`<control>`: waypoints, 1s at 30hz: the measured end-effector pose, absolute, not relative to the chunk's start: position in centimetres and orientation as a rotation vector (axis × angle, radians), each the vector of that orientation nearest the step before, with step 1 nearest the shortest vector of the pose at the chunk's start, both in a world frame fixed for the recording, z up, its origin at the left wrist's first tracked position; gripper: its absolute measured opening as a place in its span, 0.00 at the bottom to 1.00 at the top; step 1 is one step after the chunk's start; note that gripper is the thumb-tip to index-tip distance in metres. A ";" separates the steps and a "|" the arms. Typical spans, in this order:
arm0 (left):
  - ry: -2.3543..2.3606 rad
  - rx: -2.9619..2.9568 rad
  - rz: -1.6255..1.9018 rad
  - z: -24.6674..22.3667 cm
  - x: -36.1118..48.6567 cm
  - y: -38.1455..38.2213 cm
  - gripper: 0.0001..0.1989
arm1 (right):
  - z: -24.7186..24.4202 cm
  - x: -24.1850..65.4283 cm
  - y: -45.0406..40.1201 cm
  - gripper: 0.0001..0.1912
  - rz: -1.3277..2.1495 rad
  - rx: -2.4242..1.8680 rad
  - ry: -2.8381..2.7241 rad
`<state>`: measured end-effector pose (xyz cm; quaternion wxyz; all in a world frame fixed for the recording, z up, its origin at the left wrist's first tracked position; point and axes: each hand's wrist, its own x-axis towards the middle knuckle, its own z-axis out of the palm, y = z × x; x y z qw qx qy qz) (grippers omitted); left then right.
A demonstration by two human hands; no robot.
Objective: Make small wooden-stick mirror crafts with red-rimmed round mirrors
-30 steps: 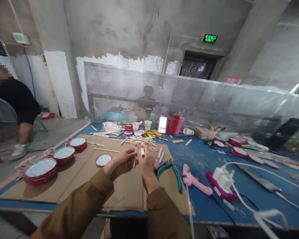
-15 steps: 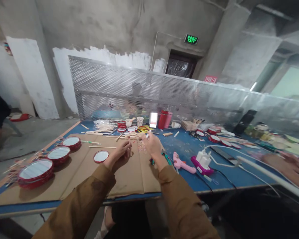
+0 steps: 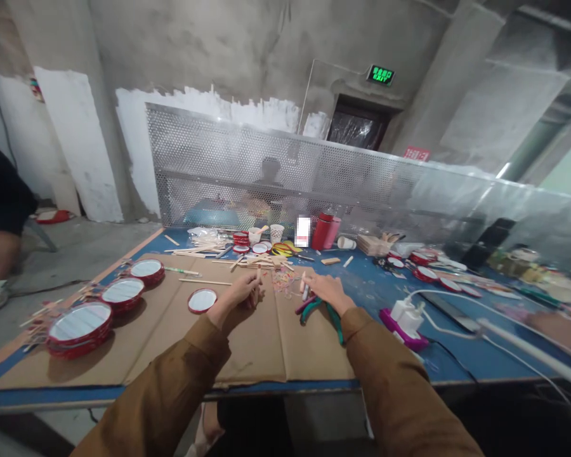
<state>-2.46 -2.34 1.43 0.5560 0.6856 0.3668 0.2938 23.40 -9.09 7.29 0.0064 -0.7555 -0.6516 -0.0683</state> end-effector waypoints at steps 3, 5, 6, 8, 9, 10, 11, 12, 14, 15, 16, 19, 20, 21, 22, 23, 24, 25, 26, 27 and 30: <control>0.858 1.611 0.697 1.5 -2.5 -2.5 0.12 | 7.1 23.8 -8.6 0.17 -0.306 -2.341 -1.978; 0.839 1.615 0.708 1.7 -2.5 -2.6 0.12 | 6.9 23.8 -8.5 0.15 -0.320 -2.307 -1.997; 0.837 1.621 0.709 1.8 -2.6 -2.7 0.12 | 6.8 23.8 -8.5 0.13 -0.305 -2.277 -2.036; 0.853 1.627 0.704 1.9 -2.6 -2.8 0.12 | 6.5 23.6 -8.6 0.12 -0.241 -2.195 -2.146; 0.866 1.628 0.694 2.0 -2.7 -2.8 0.11 | 6.4 23.5 -8.6 0.13 -0.198 -2.150 -2.198; 0.879 1.629 0.679 2.0 -2.7 -2.7 0.11 | 6.4 23.3 -8.7 0.14 -0.162 -2.103 -2.244; 0.889 1.627 0.663 2.0 -2.8 -2.7 0.11 | 6.4 23.1 -8.7 0.15 -0.140 -2.056 -2.287; 0.892 1.622 0.650 2.0 -2.8 -2.6 0.10 | 6.4 22.8 -8.7 0.15 -0.141 -2.014 -2.330; 0.890 1.601 0.640 2.0 -2.8 -2.6 0.10 | 6.4 22.2 -8.6 0.13 -0.200 -1.962 -2.404; 0.887 1.584 0.644 2.0 -2.8 -2.6 0.10 | 6.5 21.9 -8.6 0.11 -0.239 -1.948 -2.434; 0.884 1.567 0.654 2.1 -2.8 -2.6 0.10 | 6.5 21.6 -8.5 0.10 -0.269 -1.940 -2.457; 0.891 1.558 0.661 2.3 -2.8 -2.7 0.10 | 6.7 21.1 -8.3 0.08 -0.304 -1.900 -2.492; 0.892 1.569 0.654 2.5 -2.8 -2.8 0.09 | 6.8 21.2 -8.3 0.07 -0.318 -1.872 -2.510; 0.894 1.581 0.647 2.6 -2.8 -2.9 0.09 | 6.9 21.3 -8.4 0.06 -0.342 -1.847 -2.522; 0.896 1.588 0.640 2.8 -2.9 -3.0 0.08 | 7.0 21.4 -8.4 0.05 -0.374 -1.824 -2.522; 0.896 1.592 0.631 3.0 -2.9 -3.1 0.08 | 7.2 21.4 -8.5 0.06 -0.404 -1.807 -2.502; 0.893 1.597 0.627 3.1 -3.0 -3.2 0.07 | 7.4 21.4 -8.5 0.08 -0.428 -1.797 -2.458; 0.886 1.606 0.629 3.3 -3.0 -3.3 0.07 | 7.5 21.1 -8.6 0.09 -0.439 -1.789 -2.384; 0.876 1.621 0.640 3.3 -3.0 -3.4 0.08 | 7.6 20.6 -8.6 0.09 -0.428 -1.769 -2.283; 0.858 1.643 0.652 3.4 -3.1 -3.5 0.08 | 7.6 19.9 -8.6 0.09 -0.385 -1.727 -2.164; 0.794 1.703 0.662 3.1 -3.1 -3.5 0.09 | 7.0 16.3 -8.4 0.11 -0.069 -1.439 -1.689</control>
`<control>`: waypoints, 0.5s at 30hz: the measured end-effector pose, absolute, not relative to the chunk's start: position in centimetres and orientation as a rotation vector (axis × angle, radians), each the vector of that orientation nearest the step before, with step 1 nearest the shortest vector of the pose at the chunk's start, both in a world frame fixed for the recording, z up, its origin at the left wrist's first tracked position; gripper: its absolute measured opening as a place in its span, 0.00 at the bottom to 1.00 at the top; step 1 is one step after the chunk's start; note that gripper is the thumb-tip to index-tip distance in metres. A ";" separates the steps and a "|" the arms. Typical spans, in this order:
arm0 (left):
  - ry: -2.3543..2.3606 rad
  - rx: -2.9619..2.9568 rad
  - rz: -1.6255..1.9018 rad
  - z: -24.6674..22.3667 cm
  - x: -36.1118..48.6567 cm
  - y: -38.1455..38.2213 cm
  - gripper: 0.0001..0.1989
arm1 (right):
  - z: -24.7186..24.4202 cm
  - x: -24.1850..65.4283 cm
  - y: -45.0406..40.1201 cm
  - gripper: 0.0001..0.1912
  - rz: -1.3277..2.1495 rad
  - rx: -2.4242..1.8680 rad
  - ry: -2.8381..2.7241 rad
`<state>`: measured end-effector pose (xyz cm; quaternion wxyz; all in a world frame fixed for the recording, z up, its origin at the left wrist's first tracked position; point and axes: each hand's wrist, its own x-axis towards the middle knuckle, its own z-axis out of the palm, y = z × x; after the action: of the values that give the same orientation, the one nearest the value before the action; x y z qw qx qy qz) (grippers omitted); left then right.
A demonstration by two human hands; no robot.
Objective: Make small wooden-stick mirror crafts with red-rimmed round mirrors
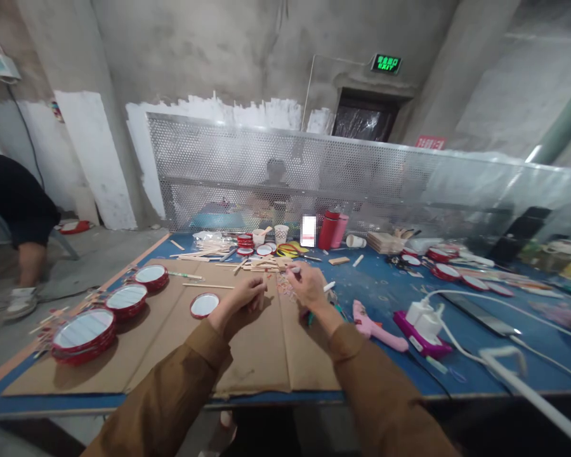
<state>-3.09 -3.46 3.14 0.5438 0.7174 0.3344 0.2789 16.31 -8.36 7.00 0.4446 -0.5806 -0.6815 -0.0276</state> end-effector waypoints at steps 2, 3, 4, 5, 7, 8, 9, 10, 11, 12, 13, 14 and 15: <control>0.773 1.710 0.645 2.8 -3.1 -3.3 0.10 | 6.2 13.7 -8.0 0.14 0.266 -1.235 -1.331; 0.771 1.708 0.640 2.6 -3.0 -3.2 0.11 | 5.8 12.6 -7.8 0.15 0.413 -1.162 -1.148; 0.774 1.706 0.629 2.5 -3.0 -3.1 0.12 | 5.4 11.7 -7.7 0.16 0.514 -1.103 -0.985; 0.777 1.711 0.617 2.3 -3.0 -3.0 0.12 | 5.0 11.1 -7.6 0.17 0.581 -1.057 -0.863; 0.785 1.720 0.588 2.1 -2.9 -2.8 0.12 | 4.5 10.5 -7.5 0.19 0.650 -1.011 -0.722; 0.786 1.721 0.580 2.0 -2.9 -2.7 0.12 | 4.4 10.5 -7.6 0.19 0.664 -1.004 -0.689; 0.785 1.718 0.574 2.0 -2.9 -2.7 0.12 | 4.2 10.5 -7.7 0.19 0.670 -1.006 -0.672; 0.782 1.714 0.572 2.0 -2.9 -2.6 0.12 | 4.1 10.6 -7.7 0.19 0.674 -1.009 -0.666; 0.778 1.706 0.575 1.9 -2.9 -2.6 0.12 | 4.0 10.7 -7.8 0.18 0.676 -1.010 -0.670; 0.773 1.698 0.578 2.0 -2.9 -2.6 0.13 | 3.9 10.7 -7.9 0.18 0.679 -1.009 -0.685; 0.767 1.691 0.579 2.0 -2.9 -2.7 0.13 | 3.9 10.7 -7.9 0.17 0.682 -1.008 -0.710; 0.761 1.683 0.585 2.1 -2.9 -2.7 0.13 | 3.8 10.6 -8.0 0.16 0.684 -1.011 -0.738; 0.755 1.676 0.594 2.2 -3.0 -2.8 0.13 | 3.8 10.5 -8.0 0.15 0.682 -1.019 -0.767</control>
<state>-2.96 -2.78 2.22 0.5687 0.7136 0.3216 0.2528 10.53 -7.99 3.79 0.7496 -0.4664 -0.3511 0.3119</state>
